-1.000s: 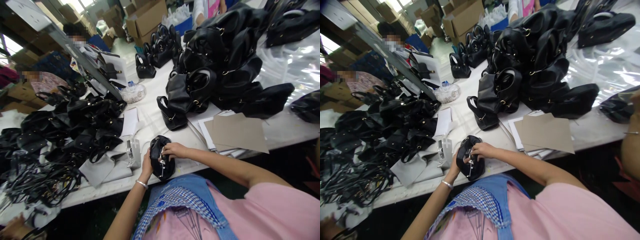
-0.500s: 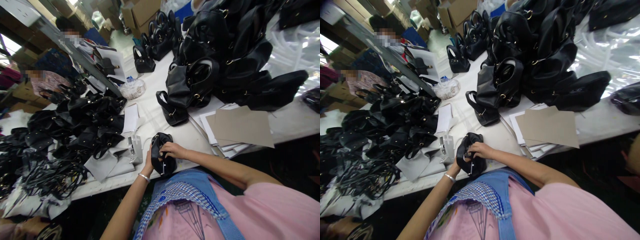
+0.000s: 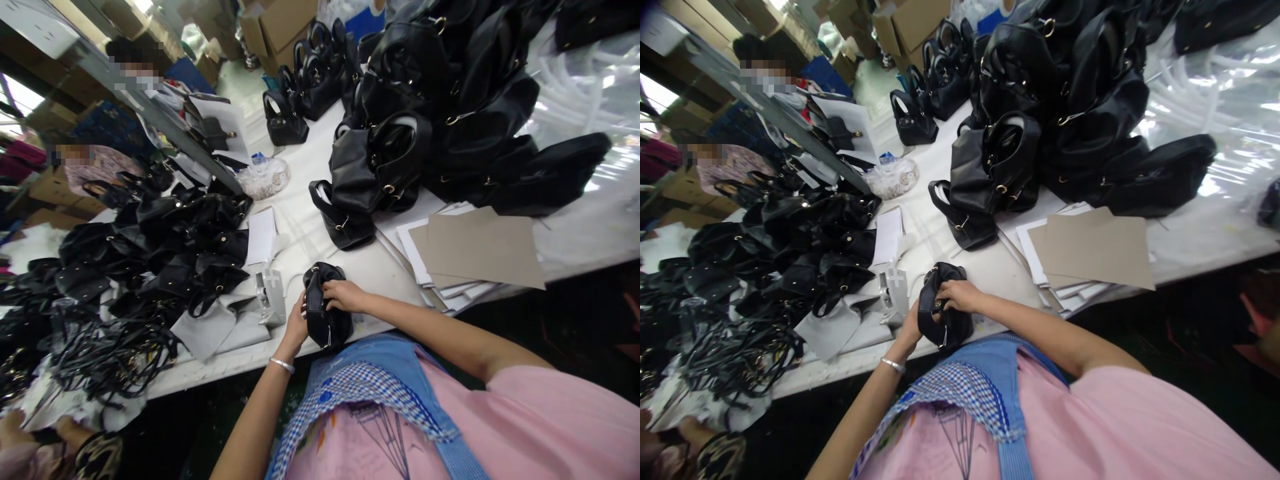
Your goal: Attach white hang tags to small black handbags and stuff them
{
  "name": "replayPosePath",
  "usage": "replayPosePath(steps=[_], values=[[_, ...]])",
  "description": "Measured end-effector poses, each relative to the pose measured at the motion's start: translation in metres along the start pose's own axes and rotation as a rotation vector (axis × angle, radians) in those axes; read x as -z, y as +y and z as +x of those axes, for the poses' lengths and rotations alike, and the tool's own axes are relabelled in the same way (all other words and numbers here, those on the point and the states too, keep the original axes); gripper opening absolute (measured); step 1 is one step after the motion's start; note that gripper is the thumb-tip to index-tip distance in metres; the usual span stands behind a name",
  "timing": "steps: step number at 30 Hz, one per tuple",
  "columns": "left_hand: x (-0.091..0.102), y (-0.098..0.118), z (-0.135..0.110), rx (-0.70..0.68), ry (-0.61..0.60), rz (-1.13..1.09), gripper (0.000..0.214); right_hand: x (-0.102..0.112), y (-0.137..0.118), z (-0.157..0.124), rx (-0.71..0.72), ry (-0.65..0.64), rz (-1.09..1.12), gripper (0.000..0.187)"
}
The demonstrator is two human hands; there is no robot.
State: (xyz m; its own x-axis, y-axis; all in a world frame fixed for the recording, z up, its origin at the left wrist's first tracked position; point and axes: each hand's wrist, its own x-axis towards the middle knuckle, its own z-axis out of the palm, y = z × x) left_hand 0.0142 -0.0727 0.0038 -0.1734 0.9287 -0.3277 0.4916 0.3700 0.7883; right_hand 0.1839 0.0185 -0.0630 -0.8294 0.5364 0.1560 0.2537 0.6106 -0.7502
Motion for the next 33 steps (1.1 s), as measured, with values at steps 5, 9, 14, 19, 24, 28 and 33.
replayPosePath(steps=[5,9,14,19,24,28,33], values=[[0.004,-0.006,-0.012,0.052,0.136,-0.035,0.06,0.004,-0.003,-0.004,0.012,0.011,-0.023,0.033],[-0.004,-0.023,-0.01,0.094,0.186,-0.209,0.046,0.006,-0.003,-0.004,0.02,-0.018,-0.01,0.027],[-0.016,-0.033,-0.009,0.128,0.321,-0.223,0.04,0.009,-0.009,0.002,-0.014,-0.111,-0.037,0.02],[-0.023,-0.03,-0.011,0.168,0.429,-0.189,0.038,0.016,-0.014,0.006,-0.046,-0.225,-0.158,0.026],[-0.023,-0.035,-0.01,0.186,0.463,-0.359,0.035,0.021,-0.02,0.013,-0.157,-0.296,-0.251,0.027],[-0.028,-0.047,-0.007,0.213,0.482,-0.579,0.033,0.019,-0.026,0.019,-0.171,-0.353,-0.249,0.026],[-0.036,-0.052,-0.011,0.18,0.488,-0.637,0.029,0.004,-0.012,0.015,-0.17,-0.349,-0.172,0.026]])
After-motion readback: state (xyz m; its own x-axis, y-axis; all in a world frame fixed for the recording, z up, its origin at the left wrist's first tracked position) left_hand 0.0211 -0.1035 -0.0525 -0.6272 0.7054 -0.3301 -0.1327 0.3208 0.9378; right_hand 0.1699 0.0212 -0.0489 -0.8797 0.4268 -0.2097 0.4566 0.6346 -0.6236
